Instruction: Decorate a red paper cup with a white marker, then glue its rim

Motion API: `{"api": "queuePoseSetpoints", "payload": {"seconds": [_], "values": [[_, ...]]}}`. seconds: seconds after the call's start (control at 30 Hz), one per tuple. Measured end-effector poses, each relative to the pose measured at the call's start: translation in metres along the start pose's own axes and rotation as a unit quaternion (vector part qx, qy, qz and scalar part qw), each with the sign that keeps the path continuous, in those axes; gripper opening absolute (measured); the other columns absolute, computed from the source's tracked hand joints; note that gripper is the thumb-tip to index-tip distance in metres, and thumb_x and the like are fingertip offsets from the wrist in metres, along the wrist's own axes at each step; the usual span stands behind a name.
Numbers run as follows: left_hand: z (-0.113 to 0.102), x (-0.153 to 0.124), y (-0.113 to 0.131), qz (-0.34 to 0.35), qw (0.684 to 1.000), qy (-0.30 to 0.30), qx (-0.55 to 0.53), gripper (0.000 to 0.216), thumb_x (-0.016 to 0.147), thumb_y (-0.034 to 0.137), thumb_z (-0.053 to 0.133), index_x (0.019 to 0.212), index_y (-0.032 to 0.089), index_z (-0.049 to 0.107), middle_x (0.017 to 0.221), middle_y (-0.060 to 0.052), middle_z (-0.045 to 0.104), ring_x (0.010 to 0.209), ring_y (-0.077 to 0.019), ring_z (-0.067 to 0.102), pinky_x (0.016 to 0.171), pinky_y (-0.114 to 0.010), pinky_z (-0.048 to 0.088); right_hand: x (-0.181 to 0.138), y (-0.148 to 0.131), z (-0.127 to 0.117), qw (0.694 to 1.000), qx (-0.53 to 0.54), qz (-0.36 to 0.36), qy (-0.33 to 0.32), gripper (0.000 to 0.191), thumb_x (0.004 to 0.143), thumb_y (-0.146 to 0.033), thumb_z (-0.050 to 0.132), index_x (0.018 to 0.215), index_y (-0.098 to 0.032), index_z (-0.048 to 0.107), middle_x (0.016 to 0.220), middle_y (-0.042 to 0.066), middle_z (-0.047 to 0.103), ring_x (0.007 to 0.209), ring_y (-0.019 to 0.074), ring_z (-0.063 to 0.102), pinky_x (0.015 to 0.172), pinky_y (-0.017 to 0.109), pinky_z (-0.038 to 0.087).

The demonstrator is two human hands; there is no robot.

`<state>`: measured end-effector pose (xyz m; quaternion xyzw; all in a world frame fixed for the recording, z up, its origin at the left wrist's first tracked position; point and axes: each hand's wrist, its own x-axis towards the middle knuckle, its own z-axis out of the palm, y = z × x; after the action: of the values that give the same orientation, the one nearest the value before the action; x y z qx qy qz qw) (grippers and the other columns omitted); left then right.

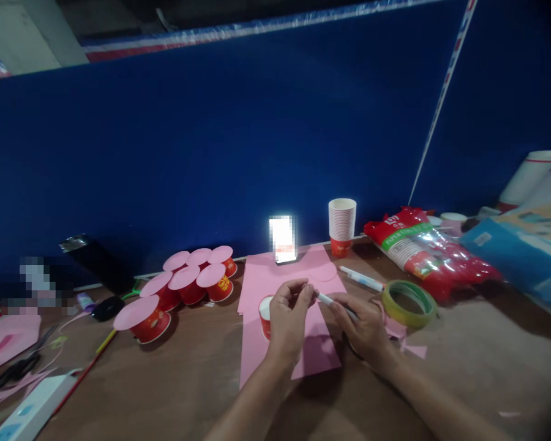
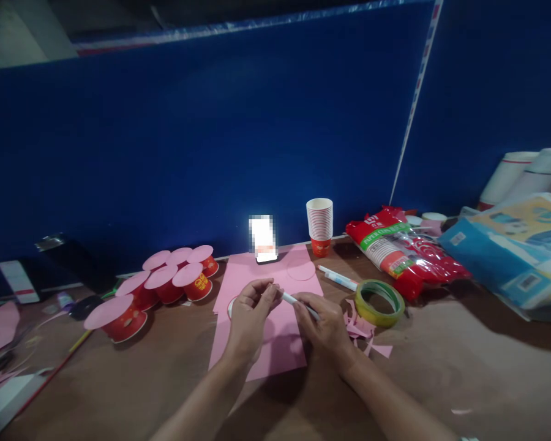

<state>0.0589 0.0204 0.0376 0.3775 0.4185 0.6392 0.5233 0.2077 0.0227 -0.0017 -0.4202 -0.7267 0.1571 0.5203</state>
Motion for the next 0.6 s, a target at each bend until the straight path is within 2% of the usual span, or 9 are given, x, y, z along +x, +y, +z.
{"api": "queuePoseSetpoints", "payload": {"seconds": [0.6], "values": [[-0.0018,-0.001,-0.0057,-0.023,1.0,-0.011,0.007,0.022,0.075,0.029,0.074,0.089,0.015,0.064,0.079,-0.001,0.068,0.078,-0.012,0.065,0.081,-0.029,0.054,-0.006,-0.0096,0.0068,0.999,-0.011,0.026,0.032,0.019,0.093,-0.027,0.052,0.087,-0.018,0.068,0.078,0.002,0.073,0.068,0.0139,0.068,0.063,0.02,0.049]]}}
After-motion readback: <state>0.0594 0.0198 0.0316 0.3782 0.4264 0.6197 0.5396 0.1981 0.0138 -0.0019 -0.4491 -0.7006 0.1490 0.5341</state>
